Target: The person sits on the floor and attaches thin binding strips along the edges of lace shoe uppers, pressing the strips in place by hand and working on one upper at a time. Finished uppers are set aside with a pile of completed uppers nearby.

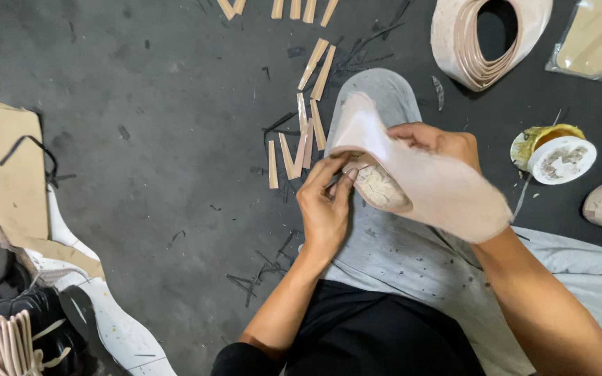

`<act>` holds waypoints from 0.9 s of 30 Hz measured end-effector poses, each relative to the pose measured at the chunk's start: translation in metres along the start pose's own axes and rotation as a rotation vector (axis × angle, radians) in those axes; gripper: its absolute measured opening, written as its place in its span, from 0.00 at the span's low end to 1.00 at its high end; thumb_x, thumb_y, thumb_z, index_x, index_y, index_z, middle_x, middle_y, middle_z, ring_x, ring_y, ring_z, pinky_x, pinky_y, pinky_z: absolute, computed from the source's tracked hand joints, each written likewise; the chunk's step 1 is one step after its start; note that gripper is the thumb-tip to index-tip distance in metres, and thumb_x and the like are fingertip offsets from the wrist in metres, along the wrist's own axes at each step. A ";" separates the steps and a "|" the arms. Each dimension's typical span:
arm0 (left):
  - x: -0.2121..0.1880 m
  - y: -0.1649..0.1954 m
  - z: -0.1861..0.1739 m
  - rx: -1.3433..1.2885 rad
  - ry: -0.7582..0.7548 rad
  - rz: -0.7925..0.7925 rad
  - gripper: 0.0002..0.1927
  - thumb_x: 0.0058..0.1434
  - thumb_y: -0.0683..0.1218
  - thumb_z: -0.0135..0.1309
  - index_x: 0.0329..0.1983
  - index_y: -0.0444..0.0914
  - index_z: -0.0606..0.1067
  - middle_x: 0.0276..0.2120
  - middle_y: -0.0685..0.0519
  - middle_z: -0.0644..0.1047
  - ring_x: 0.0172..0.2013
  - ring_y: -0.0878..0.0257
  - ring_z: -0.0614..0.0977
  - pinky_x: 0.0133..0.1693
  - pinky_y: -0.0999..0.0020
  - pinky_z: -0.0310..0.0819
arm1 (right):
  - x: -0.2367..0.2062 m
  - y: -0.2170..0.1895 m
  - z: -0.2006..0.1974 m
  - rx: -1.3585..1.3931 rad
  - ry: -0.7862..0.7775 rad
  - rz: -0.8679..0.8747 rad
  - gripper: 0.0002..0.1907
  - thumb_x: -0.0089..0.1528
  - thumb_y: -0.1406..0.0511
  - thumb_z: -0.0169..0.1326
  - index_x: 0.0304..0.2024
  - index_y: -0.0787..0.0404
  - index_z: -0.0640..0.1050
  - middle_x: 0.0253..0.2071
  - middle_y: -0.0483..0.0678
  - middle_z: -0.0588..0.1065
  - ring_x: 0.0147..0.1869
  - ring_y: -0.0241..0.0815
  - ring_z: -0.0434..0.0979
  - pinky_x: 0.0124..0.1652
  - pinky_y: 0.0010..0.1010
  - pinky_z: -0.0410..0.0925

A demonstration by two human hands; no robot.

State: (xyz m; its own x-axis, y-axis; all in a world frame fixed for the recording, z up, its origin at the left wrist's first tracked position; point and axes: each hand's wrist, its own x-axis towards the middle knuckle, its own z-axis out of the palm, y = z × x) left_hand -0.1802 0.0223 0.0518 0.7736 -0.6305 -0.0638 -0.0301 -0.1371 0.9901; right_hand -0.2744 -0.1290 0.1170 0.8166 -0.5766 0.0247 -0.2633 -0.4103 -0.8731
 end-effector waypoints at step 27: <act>-0.024 -0.013 -0.005 0.115 0.107 -0.093 0.16 0.58 0.35 0.66 0.49 0.30 0.80 0.44 0.50 0.82 0.38 0.71 0.80 0.37 0.76 0.75 | -0.032 -0.003 0.022 -0.164 0.048 -0.022 0.08 0.55 0.74 0.66 0.35 0.65 0.79 0.37 0.48 0.78 0.38 0.44 0.80 0.35 0.32 0.71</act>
State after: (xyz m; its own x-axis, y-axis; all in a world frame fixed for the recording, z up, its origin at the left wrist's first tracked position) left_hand -0.1949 0.0430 0.0409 0.8394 -0.5266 -0.1341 -0.0232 -0.2813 0.9593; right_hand -0.2888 -0.0940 0.1079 0.7988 -0.5977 0.0690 -0.3293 -0.5303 -0.7813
